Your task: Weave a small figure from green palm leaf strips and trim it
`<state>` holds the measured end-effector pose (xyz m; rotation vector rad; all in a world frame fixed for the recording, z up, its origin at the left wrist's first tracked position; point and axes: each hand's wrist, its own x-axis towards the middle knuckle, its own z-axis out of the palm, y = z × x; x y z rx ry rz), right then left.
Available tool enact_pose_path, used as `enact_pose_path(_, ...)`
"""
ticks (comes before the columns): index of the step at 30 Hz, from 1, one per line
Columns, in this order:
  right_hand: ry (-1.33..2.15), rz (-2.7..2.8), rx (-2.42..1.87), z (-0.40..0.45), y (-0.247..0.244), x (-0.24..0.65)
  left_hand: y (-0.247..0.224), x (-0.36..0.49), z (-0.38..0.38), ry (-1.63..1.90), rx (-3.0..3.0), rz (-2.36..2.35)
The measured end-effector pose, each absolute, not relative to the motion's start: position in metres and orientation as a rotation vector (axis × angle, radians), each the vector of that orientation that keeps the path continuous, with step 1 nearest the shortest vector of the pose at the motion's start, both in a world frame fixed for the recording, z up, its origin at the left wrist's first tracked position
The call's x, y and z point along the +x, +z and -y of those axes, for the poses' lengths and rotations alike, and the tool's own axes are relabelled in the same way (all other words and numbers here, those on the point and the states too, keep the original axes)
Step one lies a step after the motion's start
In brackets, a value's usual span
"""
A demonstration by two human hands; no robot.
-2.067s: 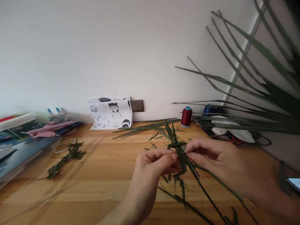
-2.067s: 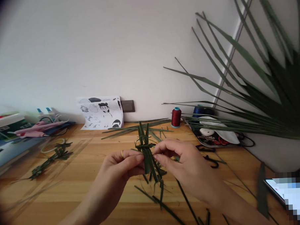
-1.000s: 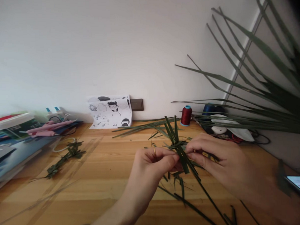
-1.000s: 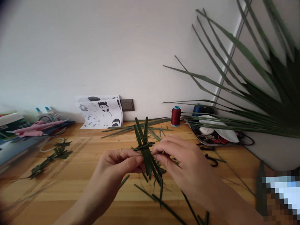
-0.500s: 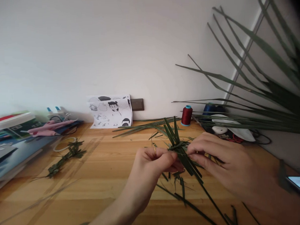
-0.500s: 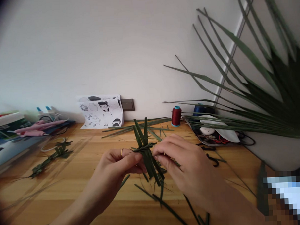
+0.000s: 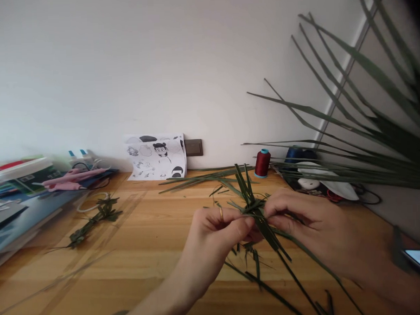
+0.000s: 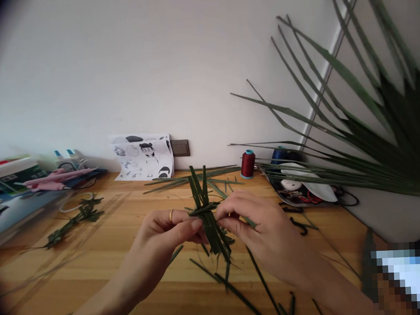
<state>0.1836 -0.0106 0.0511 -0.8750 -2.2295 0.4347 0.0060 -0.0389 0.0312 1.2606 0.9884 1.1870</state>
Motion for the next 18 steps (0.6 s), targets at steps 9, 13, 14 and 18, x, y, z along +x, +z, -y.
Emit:
enact_pose_path(9, 0.345, 2.288, -0.793, 0.0093, 0.0498, 0.1894, 0.0309, 0.0046, 0.0396, 1.149, 1.340, -0.992)
enact_pose_path(13, 0.556, 2.251, -0.879, 0.0085, 0.0505, 0.1871, 0.0303, 0.0050, 0.0385, 1.152, 1.350, -0.980)
enact_pose_path(14, 0.611, 2.239, -0.892, 0.0083, 0.0509, 0.1863, 0.0309, 0.0053, 0.0385, 1.156, 1.351, -0.983)
enact_pose_path(18, 0.777, 2.230, -0.885, 0.0085, 0.0512, 0.1849, 0.0336, 0.0061, 0.0399, 1.170, 1.349, -0.994)
